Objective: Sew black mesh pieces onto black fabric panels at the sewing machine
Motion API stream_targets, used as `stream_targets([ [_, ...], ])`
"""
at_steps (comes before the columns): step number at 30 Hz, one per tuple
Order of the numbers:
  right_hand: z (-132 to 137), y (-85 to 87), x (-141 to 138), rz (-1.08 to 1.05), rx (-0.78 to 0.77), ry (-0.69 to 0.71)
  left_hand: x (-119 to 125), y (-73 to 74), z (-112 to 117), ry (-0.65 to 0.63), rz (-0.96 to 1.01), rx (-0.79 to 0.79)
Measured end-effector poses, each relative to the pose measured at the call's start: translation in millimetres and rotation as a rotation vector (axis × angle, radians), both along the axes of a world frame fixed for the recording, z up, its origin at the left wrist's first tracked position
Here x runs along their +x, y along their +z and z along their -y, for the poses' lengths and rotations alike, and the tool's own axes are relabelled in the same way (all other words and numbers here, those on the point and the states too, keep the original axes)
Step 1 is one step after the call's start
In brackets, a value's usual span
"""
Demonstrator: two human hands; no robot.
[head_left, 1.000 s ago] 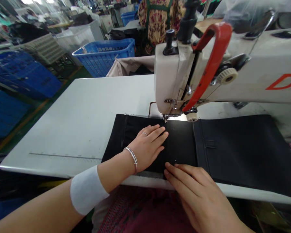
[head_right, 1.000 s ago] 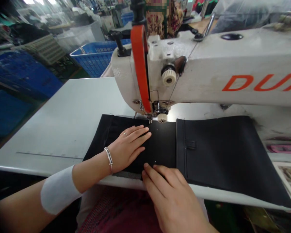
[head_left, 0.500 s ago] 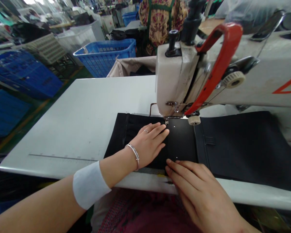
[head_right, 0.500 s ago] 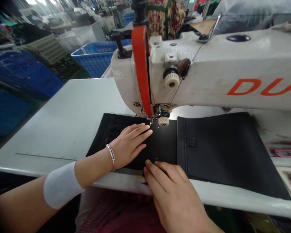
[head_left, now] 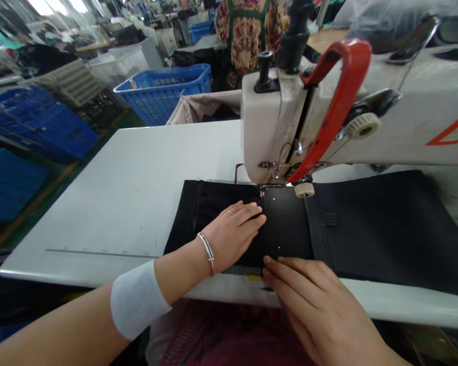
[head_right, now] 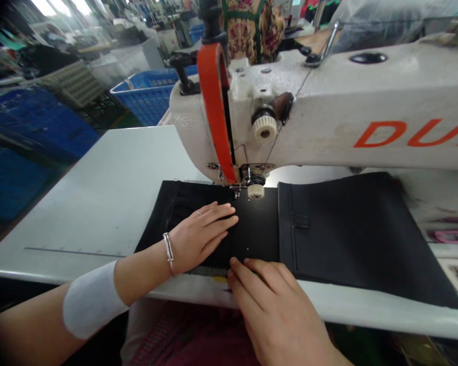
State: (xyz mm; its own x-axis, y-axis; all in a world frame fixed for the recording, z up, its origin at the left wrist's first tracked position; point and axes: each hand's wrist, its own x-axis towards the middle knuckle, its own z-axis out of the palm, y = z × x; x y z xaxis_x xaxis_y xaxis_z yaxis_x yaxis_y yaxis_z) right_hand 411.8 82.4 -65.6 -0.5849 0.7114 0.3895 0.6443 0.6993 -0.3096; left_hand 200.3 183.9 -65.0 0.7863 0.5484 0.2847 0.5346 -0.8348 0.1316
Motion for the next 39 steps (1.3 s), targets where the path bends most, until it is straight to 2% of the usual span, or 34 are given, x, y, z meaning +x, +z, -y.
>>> stream_targets([
  [9, 0, 0.5, 0, 0.003, -0.010, -0.011, 1, -2.7, -3, 0.003, -0.014, 0.010],
  [23, -19, -0.8, 2, 0.039, -0.052, -0.019, 4, -6.7, -28, -0.015, 0.027, 0.084],
  [39, -44, -0.1, 1, 0.070, -0.023, -0.040, 6, -5.4, -54, 0.053, 0.107, -0.047],
])
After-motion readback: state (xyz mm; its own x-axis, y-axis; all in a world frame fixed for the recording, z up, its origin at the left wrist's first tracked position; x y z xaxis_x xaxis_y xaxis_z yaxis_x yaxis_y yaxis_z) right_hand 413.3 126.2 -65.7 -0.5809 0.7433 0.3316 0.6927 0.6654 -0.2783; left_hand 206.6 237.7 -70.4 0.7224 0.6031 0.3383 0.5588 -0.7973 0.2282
